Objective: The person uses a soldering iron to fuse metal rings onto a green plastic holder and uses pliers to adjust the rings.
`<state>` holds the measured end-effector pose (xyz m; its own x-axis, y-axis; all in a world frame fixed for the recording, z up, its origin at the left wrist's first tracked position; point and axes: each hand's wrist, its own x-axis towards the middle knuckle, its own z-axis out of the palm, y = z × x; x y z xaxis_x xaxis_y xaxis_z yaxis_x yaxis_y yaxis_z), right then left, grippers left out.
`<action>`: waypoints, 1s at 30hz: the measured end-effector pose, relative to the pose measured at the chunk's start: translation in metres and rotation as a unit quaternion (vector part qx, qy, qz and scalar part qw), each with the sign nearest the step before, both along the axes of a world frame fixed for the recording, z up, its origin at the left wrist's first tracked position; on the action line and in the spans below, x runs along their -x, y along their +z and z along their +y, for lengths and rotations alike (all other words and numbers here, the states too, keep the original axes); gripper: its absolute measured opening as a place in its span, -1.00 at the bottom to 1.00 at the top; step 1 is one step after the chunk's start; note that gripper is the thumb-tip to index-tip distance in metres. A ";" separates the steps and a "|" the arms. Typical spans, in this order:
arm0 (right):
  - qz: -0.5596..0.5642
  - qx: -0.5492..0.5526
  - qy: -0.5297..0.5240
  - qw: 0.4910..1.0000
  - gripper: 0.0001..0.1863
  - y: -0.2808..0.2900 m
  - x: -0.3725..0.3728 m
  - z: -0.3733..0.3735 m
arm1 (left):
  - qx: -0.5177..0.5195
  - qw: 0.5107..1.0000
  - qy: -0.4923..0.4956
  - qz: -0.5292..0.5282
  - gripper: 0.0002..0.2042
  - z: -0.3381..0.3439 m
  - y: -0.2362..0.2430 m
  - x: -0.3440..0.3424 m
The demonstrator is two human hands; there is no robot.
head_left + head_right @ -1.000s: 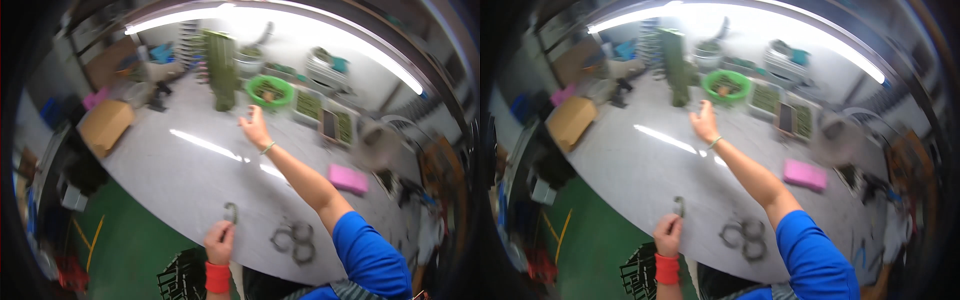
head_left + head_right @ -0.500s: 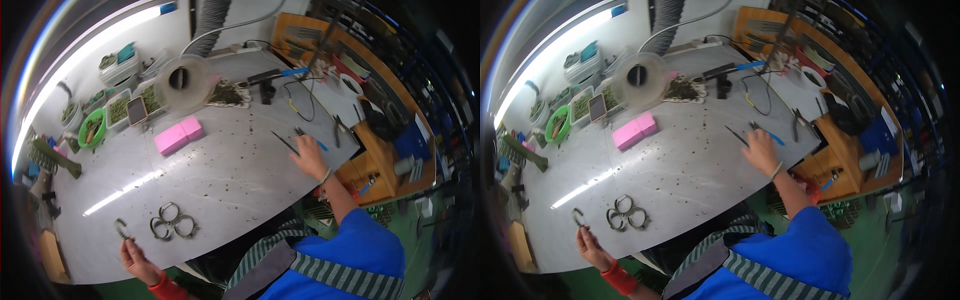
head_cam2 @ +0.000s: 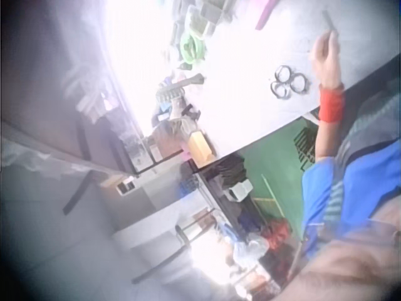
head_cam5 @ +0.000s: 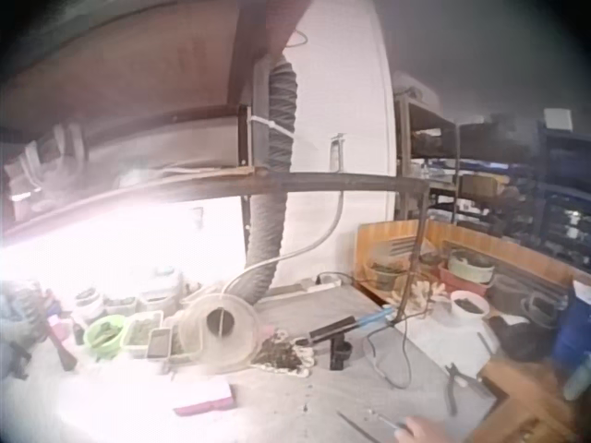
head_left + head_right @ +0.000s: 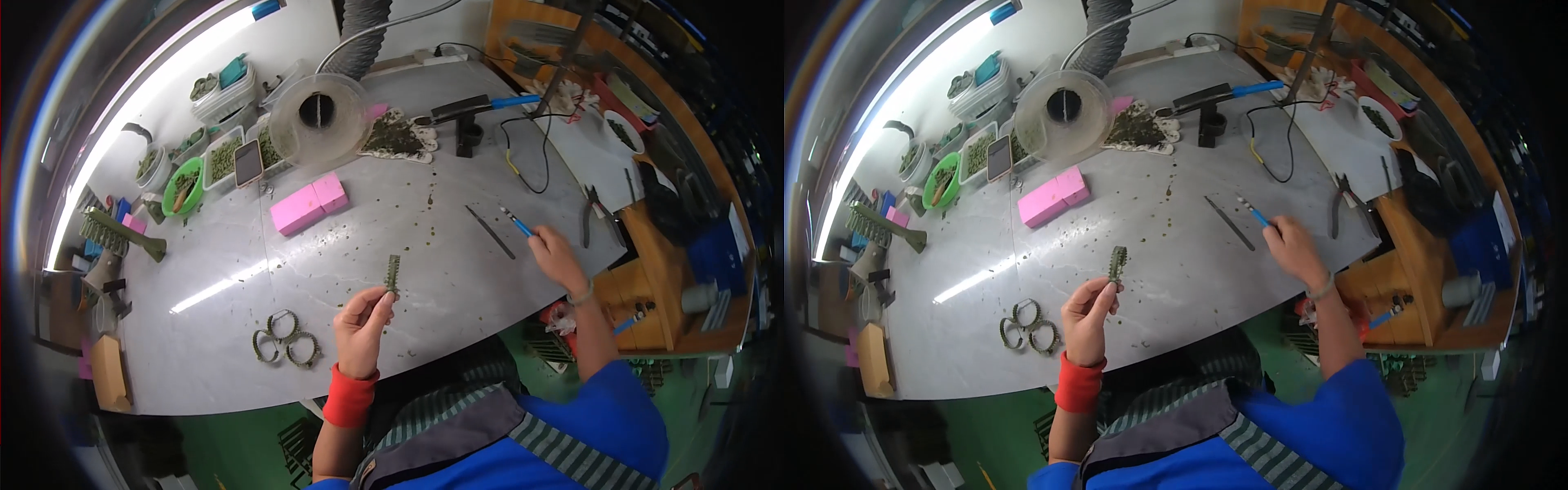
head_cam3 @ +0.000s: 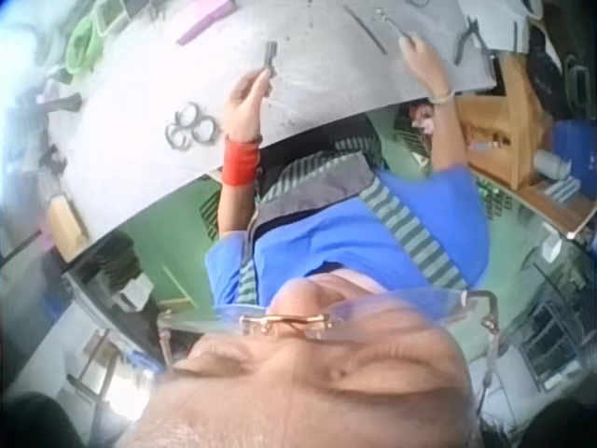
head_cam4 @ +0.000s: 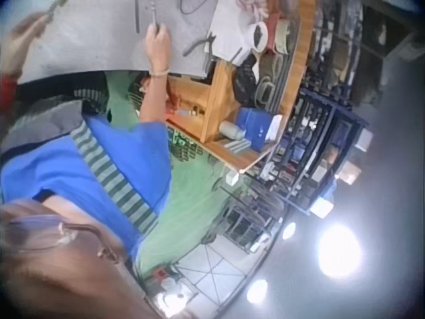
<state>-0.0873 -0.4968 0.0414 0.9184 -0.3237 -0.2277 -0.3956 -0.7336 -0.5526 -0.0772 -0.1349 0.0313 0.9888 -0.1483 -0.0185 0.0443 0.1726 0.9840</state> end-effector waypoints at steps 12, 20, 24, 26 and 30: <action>-0.241 -0.079 0.350 0.902 -0.32 0.024 -0.001 0.104 | -0.040 0.998 0.039 0.035 -0.85 -0.013 -0.018 -0.007; -0.257 -0.019 0.352 0.900 -0.35 0.020 0.000 0.112 | -0.013 0.998 0.056 0.030 -0.84 -0.011 -0.023 -0.007; -0.259 0.008 0.359 0.897 -0.33 0.023 0.001 0.116 | -0.014 0.998 0.063 0.022 -0.85 -0.009 -0.022 -0.005; -0.259 0.013 0.368 0.893 -0.33 0.025 0.000 0.118 | -0.013 0.997 0.067 0.032 -0.85 -0.006 -0.021 -0.003; -0.253 0.006 0.375 0.892 -0.31 0.027 -0.001 0.120 | -0.008 0.997 0.064 0.032 -0.86 -0.001 -0.020 0.000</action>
<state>-0.0864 -0.3769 0.0688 0.8619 0.4252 0.2761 0.5063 -0.6941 -0.5117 -0.0768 -0.1360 0.0110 0.9963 -0.0196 -0.0834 0.0855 0.1660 0.9824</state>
